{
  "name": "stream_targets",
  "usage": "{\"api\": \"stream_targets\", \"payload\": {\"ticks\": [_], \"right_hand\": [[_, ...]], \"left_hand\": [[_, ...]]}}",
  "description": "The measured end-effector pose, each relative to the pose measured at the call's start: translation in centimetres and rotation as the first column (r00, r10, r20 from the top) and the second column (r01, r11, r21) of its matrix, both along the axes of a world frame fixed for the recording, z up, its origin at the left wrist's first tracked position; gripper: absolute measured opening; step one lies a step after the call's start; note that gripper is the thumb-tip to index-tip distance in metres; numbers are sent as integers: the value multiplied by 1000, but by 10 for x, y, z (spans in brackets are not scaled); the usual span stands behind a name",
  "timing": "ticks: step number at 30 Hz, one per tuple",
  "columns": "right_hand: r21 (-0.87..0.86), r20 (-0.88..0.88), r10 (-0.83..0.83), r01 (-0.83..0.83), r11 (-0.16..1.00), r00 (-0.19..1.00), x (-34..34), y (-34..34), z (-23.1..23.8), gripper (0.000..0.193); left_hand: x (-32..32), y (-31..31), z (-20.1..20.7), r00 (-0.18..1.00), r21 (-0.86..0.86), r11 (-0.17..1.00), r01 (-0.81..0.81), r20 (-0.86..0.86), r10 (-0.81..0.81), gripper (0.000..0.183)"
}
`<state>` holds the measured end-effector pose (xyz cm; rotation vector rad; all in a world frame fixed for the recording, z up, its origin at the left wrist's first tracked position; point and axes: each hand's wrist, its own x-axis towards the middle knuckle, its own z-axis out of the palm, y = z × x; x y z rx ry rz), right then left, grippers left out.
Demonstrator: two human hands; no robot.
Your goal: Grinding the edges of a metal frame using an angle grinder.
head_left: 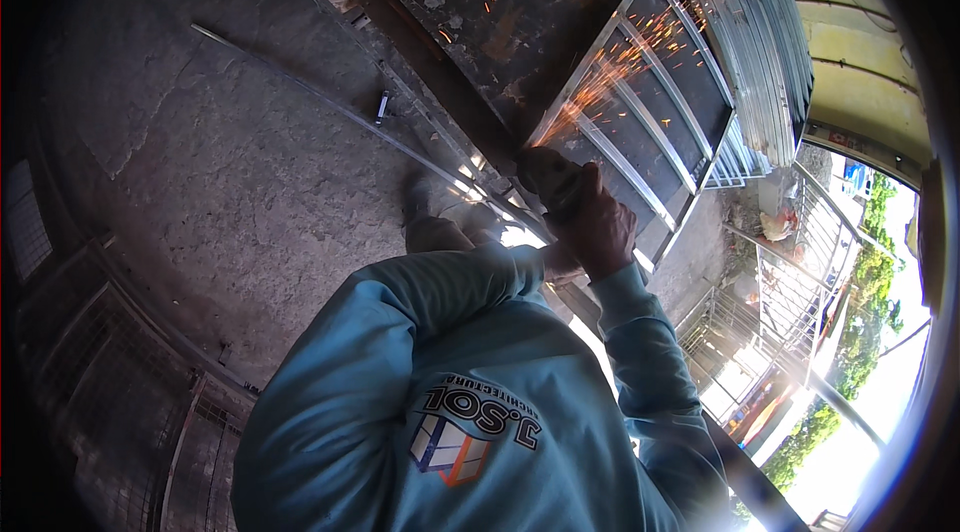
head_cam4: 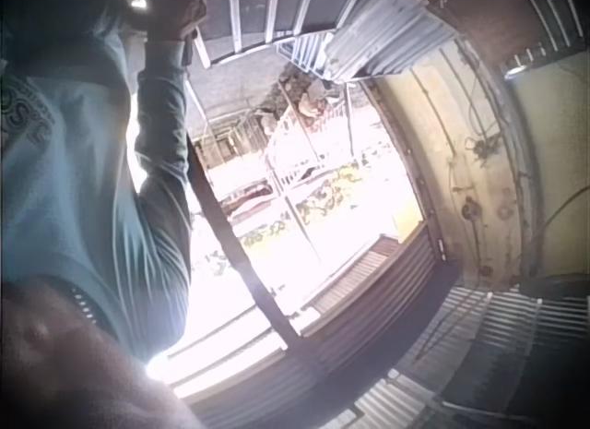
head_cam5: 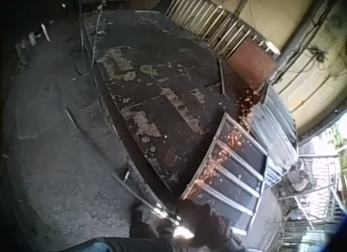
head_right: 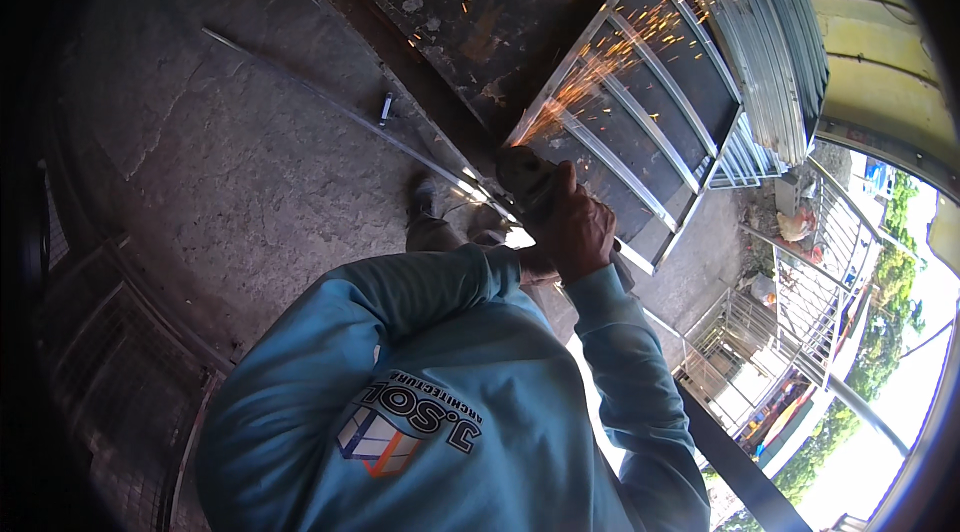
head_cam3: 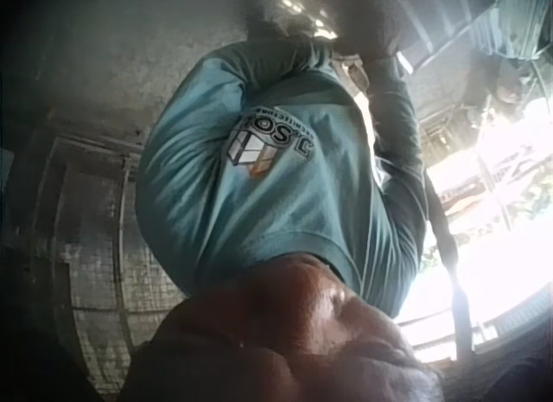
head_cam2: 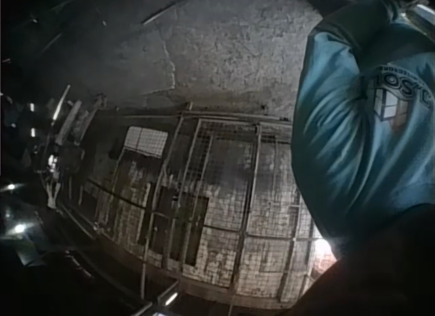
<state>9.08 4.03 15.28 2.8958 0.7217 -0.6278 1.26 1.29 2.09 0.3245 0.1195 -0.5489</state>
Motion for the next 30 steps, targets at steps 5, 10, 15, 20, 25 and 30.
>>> {"api": "stream_targets", "payload": {"ticks": [5,10,15,20,25,30], "right_hand": [[3,-3,59,-59,998,998,0,1,2,81],[-25,42,57,-56,998,997,3,-10,0,102],[-2,38,66,-66,998,997,2,-2,0,103],[-17,13,-9,10,1000,1000,4,-4,5,102],[2,9,37,-37,999,999,3,3,3,99],[5,32,23,-23,1000,999,2,1,2,96]], "left_hand": [[2,2,2,1000,21,1000,-11,-6,12,41],[6,2,0,990,77,988,133,40,-136,40],[14,1,0,995,73,994,77,55,-81,38],[15,-8,8,994,64,995,79,67,-83,37],[7,2,4,994,62,995,77,66,-81,37],[10,-1,7,995,64,995,74,63,-78,37]]}}
